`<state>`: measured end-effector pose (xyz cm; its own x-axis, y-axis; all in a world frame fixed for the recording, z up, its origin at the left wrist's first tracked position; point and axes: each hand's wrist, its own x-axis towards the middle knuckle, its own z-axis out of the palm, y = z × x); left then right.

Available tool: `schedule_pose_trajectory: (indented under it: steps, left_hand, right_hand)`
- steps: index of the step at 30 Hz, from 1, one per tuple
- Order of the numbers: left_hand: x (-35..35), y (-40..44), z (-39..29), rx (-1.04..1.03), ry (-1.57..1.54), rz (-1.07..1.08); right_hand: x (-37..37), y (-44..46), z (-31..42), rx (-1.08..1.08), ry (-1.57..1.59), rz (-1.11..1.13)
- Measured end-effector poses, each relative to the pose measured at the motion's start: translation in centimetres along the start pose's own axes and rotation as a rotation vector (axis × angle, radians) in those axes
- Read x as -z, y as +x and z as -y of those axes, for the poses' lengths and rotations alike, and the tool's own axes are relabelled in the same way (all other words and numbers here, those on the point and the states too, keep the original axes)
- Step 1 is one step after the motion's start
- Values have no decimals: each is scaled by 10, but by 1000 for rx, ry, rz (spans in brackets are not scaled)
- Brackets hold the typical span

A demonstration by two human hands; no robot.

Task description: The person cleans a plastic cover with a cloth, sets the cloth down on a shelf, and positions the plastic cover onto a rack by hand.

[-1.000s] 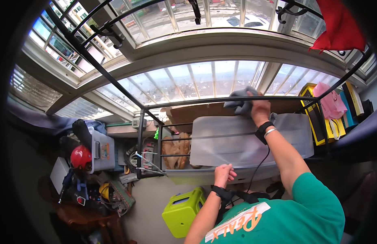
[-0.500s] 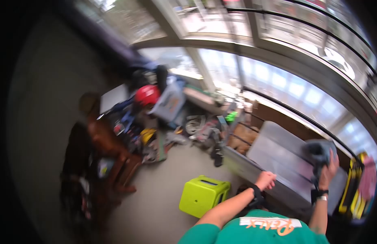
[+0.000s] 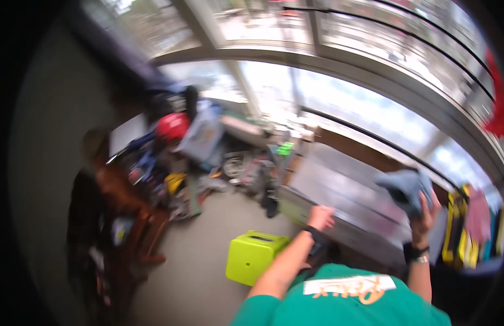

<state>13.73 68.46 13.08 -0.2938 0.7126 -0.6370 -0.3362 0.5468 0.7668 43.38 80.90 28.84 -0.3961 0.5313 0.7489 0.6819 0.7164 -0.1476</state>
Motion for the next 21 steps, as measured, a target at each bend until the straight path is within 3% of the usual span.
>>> schedule_pose_trajectory:
  steps: [13,17,21]
  left_hand:
    - [15,6,-8,39,149,-10]
    - [25,8,-4,58,112,-13]
    - [37,7,-5,68,78,-38]
  right_hand:
    - [75,15,39,-208,19,-226]
    - [75,14,47,-361,163,-286]
    - [63,11,54,-542,547,-357]
